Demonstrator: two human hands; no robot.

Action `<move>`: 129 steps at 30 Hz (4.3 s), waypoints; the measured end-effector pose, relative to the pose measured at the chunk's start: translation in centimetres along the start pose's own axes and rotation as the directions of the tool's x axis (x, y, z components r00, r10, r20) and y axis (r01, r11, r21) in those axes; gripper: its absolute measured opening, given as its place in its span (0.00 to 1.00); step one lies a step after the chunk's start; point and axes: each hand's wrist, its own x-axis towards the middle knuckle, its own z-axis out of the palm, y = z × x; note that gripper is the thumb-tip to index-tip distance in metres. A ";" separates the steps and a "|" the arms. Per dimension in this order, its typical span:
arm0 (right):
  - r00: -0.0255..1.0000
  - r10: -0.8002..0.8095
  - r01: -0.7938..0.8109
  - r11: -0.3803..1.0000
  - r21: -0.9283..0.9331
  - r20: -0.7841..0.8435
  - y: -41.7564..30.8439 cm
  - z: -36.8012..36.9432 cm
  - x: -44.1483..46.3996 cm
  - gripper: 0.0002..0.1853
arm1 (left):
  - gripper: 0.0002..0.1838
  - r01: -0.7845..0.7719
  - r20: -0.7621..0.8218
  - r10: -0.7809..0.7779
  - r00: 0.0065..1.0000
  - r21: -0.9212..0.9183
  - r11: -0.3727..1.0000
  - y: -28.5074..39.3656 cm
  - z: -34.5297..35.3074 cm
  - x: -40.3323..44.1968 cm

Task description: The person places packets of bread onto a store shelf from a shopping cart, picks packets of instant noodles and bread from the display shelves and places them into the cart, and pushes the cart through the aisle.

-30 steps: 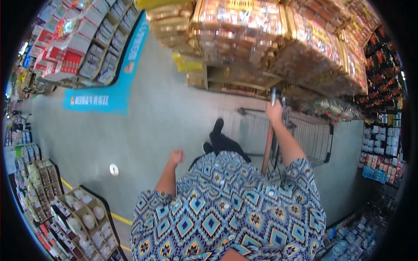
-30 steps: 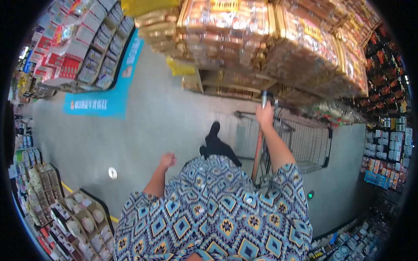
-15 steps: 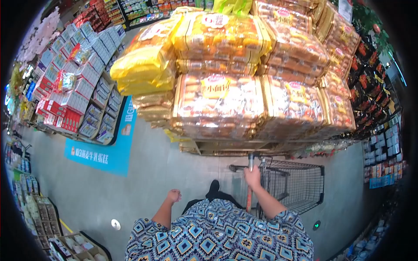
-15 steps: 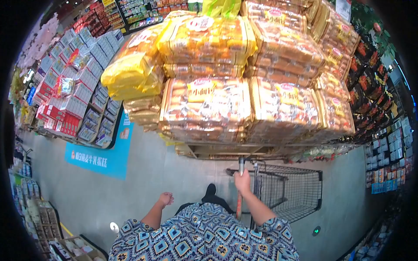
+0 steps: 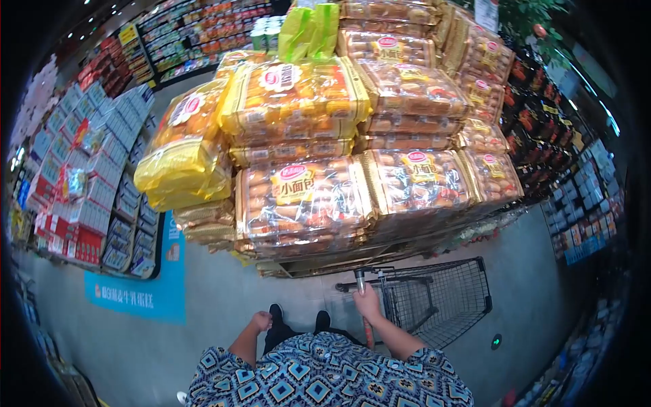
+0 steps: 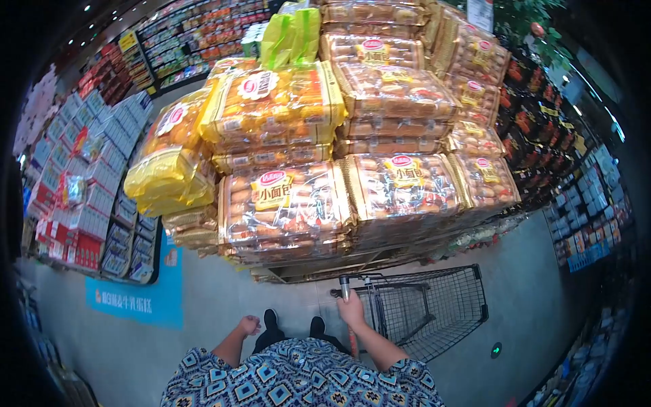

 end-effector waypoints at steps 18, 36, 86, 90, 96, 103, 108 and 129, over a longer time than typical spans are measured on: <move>1.000 0.009 -0.013 0.982 -0.191 -0.022 -4.2 7.2 -1.9 0.13 | 0.12 -0.106 0.293 0.051 0.955 0.174 0.979 9.1 -9.5 10.8; 0.986 0.049 -0.083 0.972 -0.218 -0.159 -9.0 11.6 -6.7 0.10 | 0.12 -0.080 0.384 -0.083 0.920 0.391 0.917 11.4 -8.5 11.6; 0.952 0.013 -0.109 0.948 -0.298 -0.305 3.8 -14.1 4.9 0.09 | 0.13 -0.559 0.607 0.186 0.772 0.510 0.653 11.4 3.4 9.7; 0.952 0.044 -0.147 0.934 -0.325 -0.303 3.1 -14.2 4.8 0.11 | 0.11 -0.164 0.433 -0.004 0.901 0.351 0.922 16.8 6.8 7.2; 0.953 0.066 -0.177 0.912 -0.370 -0.294 2.8 -13.8 4.6 0.12 | 0.12 -0.225 0.446 0.060 0.893 0.327 0.918 18.5 6.2 9.7; 0.954 0.031 -0.146 0.918 -0.370 -0.298 2.3 -13.2 4.2 0.11 | 0.12 -0.067 0.417 -0.127 0.900 0.420 0.905 16.2 2.1 12.4; 0.957 0.026 -0.138 0.917 -0.374 -0.290 2.4 -12.6 4.8 0.12 | 0.13 -0.069 0.453 -0.092 0.887 0.327 0.942 13.5 2.2 15.8; 0.985 0.121 -0.151 0.947 -0.284 -0.120 1.6 -14.1 6.3 0.15 | 0.14 -0.136 0.301 0.061 0.952 0.235 0.962 18.4 15.9 6.7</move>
